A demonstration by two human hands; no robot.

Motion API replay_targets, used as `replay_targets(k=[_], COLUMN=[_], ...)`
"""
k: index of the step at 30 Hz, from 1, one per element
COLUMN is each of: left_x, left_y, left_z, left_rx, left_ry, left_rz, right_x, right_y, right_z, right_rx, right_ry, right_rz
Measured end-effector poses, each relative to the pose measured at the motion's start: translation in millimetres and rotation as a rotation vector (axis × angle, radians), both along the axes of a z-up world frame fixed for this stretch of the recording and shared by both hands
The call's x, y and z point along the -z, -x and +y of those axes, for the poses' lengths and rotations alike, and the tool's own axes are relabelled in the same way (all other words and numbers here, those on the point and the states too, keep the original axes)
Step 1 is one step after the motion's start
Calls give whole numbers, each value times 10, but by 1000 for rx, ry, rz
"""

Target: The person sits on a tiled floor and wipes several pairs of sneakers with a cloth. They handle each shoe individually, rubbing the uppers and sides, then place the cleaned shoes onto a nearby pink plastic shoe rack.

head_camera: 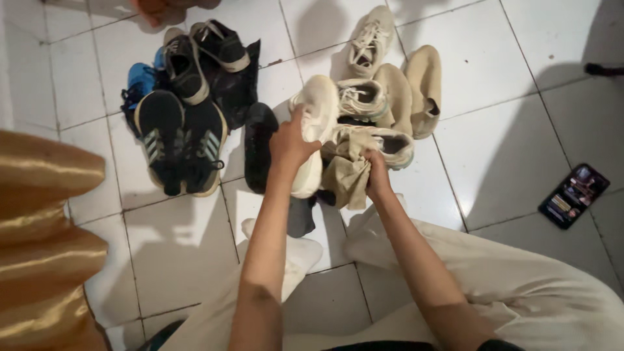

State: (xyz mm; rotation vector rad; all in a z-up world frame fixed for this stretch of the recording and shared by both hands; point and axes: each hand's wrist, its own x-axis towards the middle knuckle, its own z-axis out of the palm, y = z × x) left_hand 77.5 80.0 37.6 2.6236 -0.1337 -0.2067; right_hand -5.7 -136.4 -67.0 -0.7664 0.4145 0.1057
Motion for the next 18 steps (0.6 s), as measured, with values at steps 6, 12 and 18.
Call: replay_targets(k=[6, 12, 18], left_x=[42, 117, 56], left_y=[143, 235, 181], left_z=[-321, 5, -53], left_rx=[348, 141, 158], left_ry=[-211, 11, -26], left_rz=[-295, -308, -248], right_x=[-14, -151, -511], right_y=[126, 261, 70], right_z=[-16, 172, 251], right_rx=[216, 451, 460], right_ry=[862, 957, 1261], right_rz=[-202, -179, -281])
